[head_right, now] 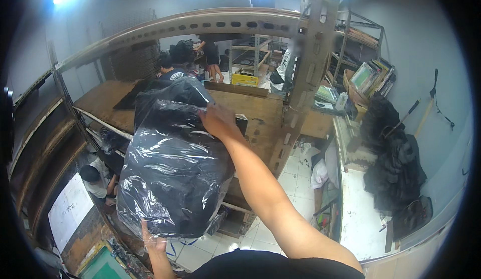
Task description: The person cuts blue plastic straps from a large plastic-wrapped stack of items using a pair of scissors, then opens the plastic bag and removes several black tote bags one by one, unfolding them on a wooden shelf.
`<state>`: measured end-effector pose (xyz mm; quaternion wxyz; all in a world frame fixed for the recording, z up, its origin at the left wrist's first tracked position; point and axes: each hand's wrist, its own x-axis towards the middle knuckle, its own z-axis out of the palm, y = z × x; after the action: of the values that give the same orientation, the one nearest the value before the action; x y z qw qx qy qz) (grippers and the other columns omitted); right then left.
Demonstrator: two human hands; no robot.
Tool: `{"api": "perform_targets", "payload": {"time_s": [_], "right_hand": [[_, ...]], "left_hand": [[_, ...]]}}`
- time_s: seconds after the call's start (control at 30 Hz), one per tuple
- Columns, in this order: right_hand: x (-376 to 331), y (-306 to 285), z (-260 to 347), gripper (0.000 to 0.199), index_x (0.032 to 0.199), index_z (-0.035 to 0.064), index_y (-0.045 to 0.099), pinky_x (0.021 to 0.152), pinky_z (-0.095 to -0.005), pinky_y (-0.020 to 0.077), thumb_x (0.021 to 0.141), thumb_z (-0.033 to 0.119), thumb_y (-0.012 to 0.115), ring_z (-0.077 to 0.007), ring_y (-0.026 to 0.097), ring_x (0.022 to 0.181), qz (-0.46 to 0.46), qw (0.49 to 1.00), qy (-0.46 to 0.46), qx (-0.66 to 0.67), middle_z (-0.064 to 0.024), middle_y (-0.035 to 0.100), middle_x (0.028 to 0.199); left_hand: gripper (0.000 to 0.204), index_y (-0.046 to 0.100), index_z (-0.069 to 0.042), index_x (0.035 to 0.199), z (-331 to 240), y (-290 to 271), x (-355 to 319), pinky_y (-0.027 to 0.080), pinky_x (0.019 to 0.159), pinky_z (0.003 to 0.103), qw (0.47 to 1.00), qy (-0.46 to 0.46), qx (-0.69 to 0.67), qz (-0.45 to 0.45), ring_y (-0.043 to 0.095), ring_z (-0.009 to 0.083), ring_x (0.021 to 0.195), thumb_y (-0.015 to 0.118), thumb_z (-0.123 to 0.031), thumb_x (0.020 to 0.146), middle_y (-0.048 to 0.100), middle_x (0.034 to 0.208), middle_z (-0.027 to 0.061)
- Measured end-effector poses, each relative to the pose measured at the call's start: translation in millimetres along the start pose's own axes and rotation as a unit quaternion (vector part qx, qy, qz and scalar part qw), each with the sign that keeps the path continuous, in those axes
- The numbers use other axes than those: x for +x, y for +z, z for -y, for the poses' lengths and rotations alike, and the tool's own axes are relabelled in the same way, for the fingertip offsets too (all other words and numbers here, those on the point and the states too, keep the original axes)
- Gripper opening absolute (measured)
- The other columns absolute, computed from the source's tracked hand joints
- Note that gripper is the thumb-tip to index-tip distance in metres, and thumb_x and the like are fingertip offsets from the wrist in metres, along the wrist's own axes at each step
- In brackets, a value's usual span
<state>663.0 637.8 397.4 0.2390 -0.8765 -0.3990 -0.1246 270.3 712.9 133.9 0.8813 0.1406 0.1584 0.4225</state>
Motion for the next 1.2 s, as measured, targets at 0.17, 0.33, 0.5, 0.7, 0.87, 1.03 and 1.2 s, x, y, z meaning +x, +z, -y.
{"api": "perform_targets", "payload": {"time_s": [0.17, 0.33, 0.5, 0.7, 0.87, 1.03, 1.2], "right_hand": [[-27.9, -17.6, 19.9, 0.031, 0.107, 0.0031, 0.071, 0.088, -0.0489, 0.0517, 0.099, 0.032, 0.061, -0.0394, 0.069, 0.101, -0.003, 0.980, -0.098, 0.174, -0.0211, 0.071, 0.105], [-80.5, -46.6, 50.8, 0.027, 0.109, 0.0015, 0.065, 0.084, -0.0357, 0.0500, 0.103, 0.027, 0.061, -0.0199, 0.064, 0.091, 0.137, 0.914, -0.199, 0.326, -0.0138, 0.069, 0.094], [-101.9, -44.3, 56.3, 0.021, 0.111, 0.0026, 0.062, 0.089, -0.0307, 0.0454, 0.104, 0.023, 0.061, -0.0109, 0.054, 0.096, 0.355, 0.752, -0.197, 0.519, -0.0010, 0.064, 0.098], [-100.8, -43.7, 65.5, 0.022, 0.110, 0.0072, 0.062, 0.063, -0.0219, 0.0428, 0.105, 0.029, 0.061, -0.0040, 0.051, 0.078, 0.233, 0.773, -0.233, 0.543, 0.0049, 0.057, 0.093], [-46.4, -61.3, 47.2, 0.012, 0.111, 0.0166, 0.062, 0.062, -0.0191, 0.0439, 0.103, 0.025, 0.063, -0.0064, 0.052, 0.071, 0.133, 0.679, -0.045, 0.721, 0.0060, 0.060, 0.095], [29.3, -27.5, 12.3, 0.017, 0.121, 0.0133, 0.060, 0.082, -0.0469, 0.0595, 0.105, 0.012, 0.056, -0.0195, 0.066, 0.096, -0.016, 0.589, 0.022, 0.808, -0.0028, 0.065, 0.114], [50.7, -27.4, -4.8, 0.025, 0.132, 0.0100, 0.052, 0.090, -0.0565, 0.0603, 0.107, 0.014, 0.051, -0.0304, 0.063, 0.114, -0.083, 0.453, 0.083, 0.884, -0.0129, 0.059, 0.128]], "left_hand": [[0.056, 0.060, -0.007, 0.136, 3.5, -20.3, 2.4, 0.051, 0.104, 0.051, 1.000, -0.022, -0.001, 0.019, 0.063, 0.0317, 0.119, 0.073, -0.038, 0.091, 0.067, 0.131, 0.0115], [0.063, 0.056, -0.006, 0.140, -11.5, -86.1, 8.9, 0.050, 0.104, 0.053, 1.000, 0.014, 0.023, 0.010, 0.062, 0.0350, 0.121, 0.070, -0.044, 0.092, 0.065, 0.135, 0.0125], [0.059, 0.053, -0.003, 0.143, -23.8, -151.0, 24.0, 0.050, 0.103, 0.060, 0.999, 0.008, -0.016, 0.041, 0.057, 0.0372, 0.130, 0.062, -0.040, 0.098, 0.060, 0.142, 0.0174], [0.063, 0.046, -0.005, 0.149, -26.0, -173.1, 25.9, 0.043, 0.112, 0.054, 0.993, 0.016, 0.039, 0.113, 0.051, 0.0387, 0.135, 0.059, -0.041, 0.100, 0.051, 0.151, 0.0177], [0.057, 0.056, -0.002, 0.141, -33.5, -159.0, 16.0, 0.043, 0.113, 0.052, 0.998, -0.012, 0.011, 0.053, 0.059, 0.0338, 0.129, 0.059, -0.042, 0.101, 0.062, 0.140, 0.0153], [0.061, 0.053, 0.003, 0.141, -55.9, -154.3, -0.8, 0.042, 0.114, 0.052, 0.998, 0.008, 0.055, -0.025, 0.057, 0.0359, 0.128, 0.063, -0.039, 0.098, 0.059, 0.141, 0.0175], [0.074, 0.044, 0.005, 0.149, -70.9, -188.5, -7.4, 0.033, 0.120, 0.057, 0.985, 0.013, 0.115, -0.131, 0.045, 0.0409, 0.140, 0.061, -0.047, 0.098, 0.049, 0.153, 0.0185]]}}
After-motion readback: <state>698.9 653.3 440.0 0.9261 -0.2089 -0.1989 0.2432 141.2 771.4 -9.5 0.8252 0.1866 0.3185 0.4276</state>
